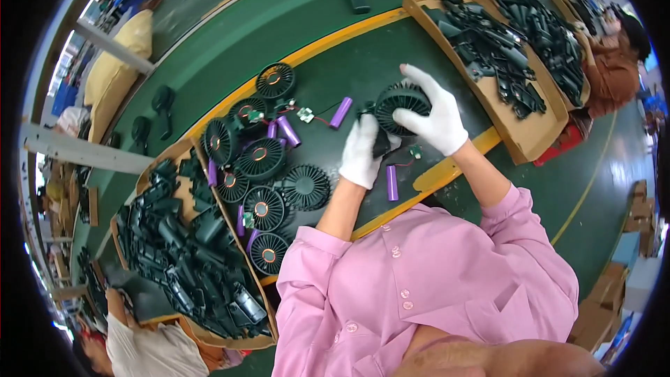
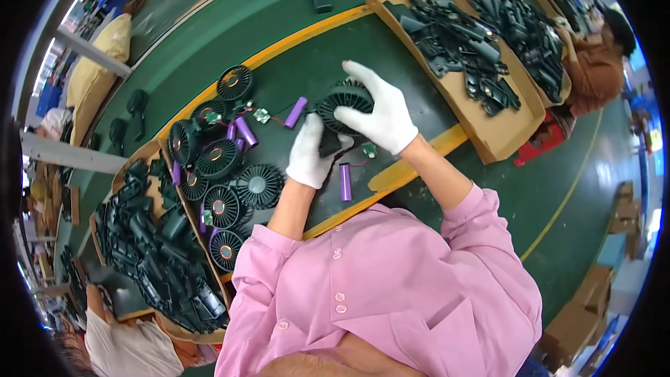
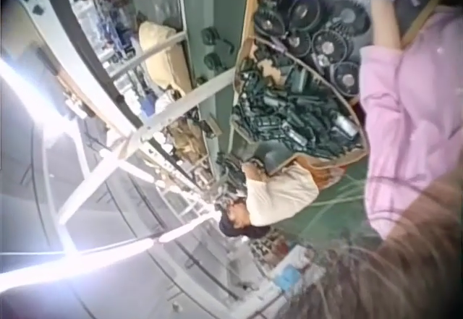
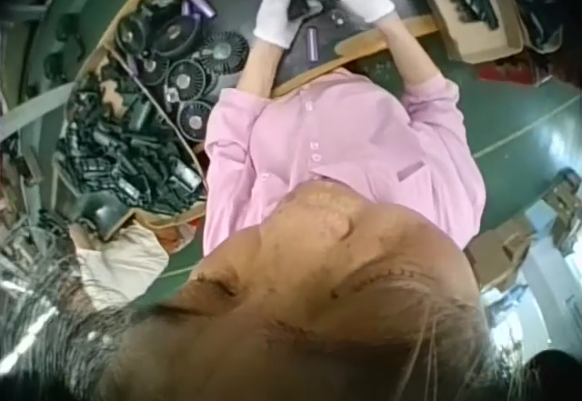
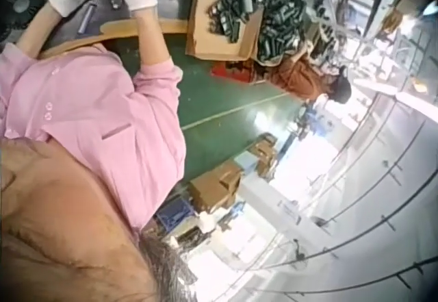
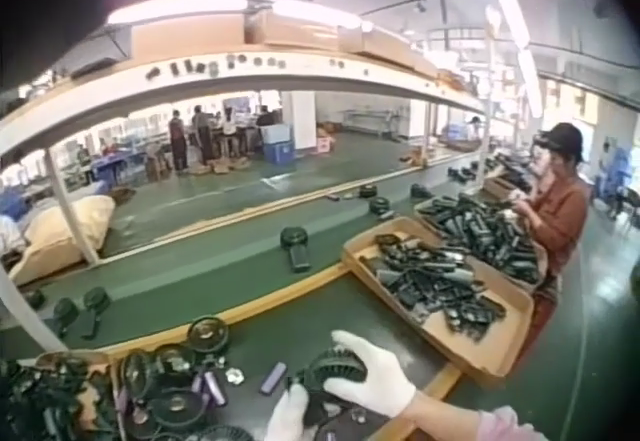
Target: The person assembles portable fans by inserting batteries, circuit boards, and fan heads into plastic handle casings, snapping the casings closed by hand, and placing the assembled fans onto the conveyor belt.
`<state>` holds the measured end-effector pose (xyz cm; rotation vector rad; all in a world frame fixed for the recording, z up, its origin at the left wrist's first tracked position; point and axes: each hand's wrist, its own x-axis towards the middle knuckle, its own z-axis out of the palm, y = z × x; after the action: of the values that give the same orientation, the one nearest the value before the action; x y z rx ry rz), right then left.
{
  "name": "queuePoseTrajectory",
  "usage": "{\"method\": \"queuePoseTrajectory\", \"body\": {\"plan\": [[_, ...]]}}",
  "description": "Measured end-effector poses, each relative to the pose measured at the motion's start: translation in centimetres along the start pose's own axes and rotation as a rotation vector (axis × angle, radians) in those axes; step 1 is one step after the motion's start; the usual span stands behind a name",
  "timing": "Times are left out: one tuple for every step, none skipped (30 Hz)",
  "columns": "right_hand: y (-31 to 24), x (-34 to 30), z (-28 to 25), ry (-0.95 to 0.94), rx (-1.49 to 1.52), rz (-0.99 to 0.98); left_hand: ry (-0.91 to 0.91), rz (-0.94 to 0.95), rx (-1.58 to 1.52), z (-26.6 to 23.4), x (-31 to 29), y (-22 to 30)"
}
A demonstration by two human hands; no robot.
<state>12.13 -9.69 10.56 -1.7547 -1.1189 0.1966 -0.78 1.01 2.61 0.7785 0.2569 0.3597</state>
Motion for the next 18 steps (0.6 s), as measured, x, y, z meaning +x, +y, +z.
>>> {"method": "queuePoseTrajectory", "body": {"plan": [[-0.2, 0.3, -0.8, 0.026, 0.086, 0.051, 0.051, -0.045, -0.133, -0.1, -0.1, -0.2], [-0.3, 0.8, -1.4, 0.051, 0.173, 0.099, 0.104, -0.088, -0.265, -0.2, -0.1, -0.4], [-0.7, 1.2, -2.0, 0.056, 0.256, 0.139, 0.088, -0.085, -0.24, -0.5, -0.1, -0.4], [-0.7, 1.6, -2.6, 0.022, 0.299, 0.134, 0.02, -0.14, -0.24, -1.0, -0.1, -0.3], [-0.6, 1.9, -2.8, -0.025, 0.287, 0.134, 0.013, -0.182, -0.173, -0.9, -0.3, -0.6], [-0.6, 2.1, -2.8, -0.069, 0.277, 0.136, 0.006, -0.227, -0.105, -0.4, -0.7, -0.2], [-0.3, 2.3, -2.4, -0.08, 0.241, 0.13, 0.003, -0.232, -0.108, -0.1, -0.7, -0.1], [0.1, 2.4, -1.9, -0.091, 0.205, 0.123, -0.074, -0.268, -0.018, 0.1, -0.8, 0.1], [0.6, 2.6, -1.5, -0.109, 0.206, 0.147, -0.149, -0.304, 0.072, 0.3, -0.9, 0.2], [0.9, 2.5, -1.1, -0.108, 0.202, 0.153, -0.152, -0.308, 0.066, 0.7, -1.1, 0.4], [1.2, 2.3, -0.7, -0.101, 0.281, 0.192, -0.161, -0.314, 0.076, 1.1, -1.3, 0.7], [1.3, 2.3, -0.1, -0.099, 0.363, 0.226, -0.165, -0.315, 0.087, 1.2, -1.5, 0.9], [1.2, 2.1, 0.5, -0.092, 0.423, 0.269, -0.163, -0.315, 0.083, 1.1, -1.5, 0.8], [1.3, 2.0, 0.8, -0.095, 0.421, 0.272, -0.15, -0.288, 0.081, 1.1, -1.6, 0.6], [1.3, 2.0, 1.1, -0.08, 0.429, 0.284, -0.138, -0.26, 0.079, 1.0, -1.6, 0.5], [1.1, 1.9, 1.3, -0.064, 0.436, 0.296, -0.138, -0.259, 0.074, 0.8, -1.7, 0.5], [0.6, 1.8, 1.4, -0.062, 0.472, 0.315, -0.131, -0.237, 0.071, 0.7, -1.7, 0.6], [0.6, 1.6, 1.6, -0.063, 0.468, 0.321, -0.125, -0.219, 0.067, 0.9, -1.7, 0.6]]}}
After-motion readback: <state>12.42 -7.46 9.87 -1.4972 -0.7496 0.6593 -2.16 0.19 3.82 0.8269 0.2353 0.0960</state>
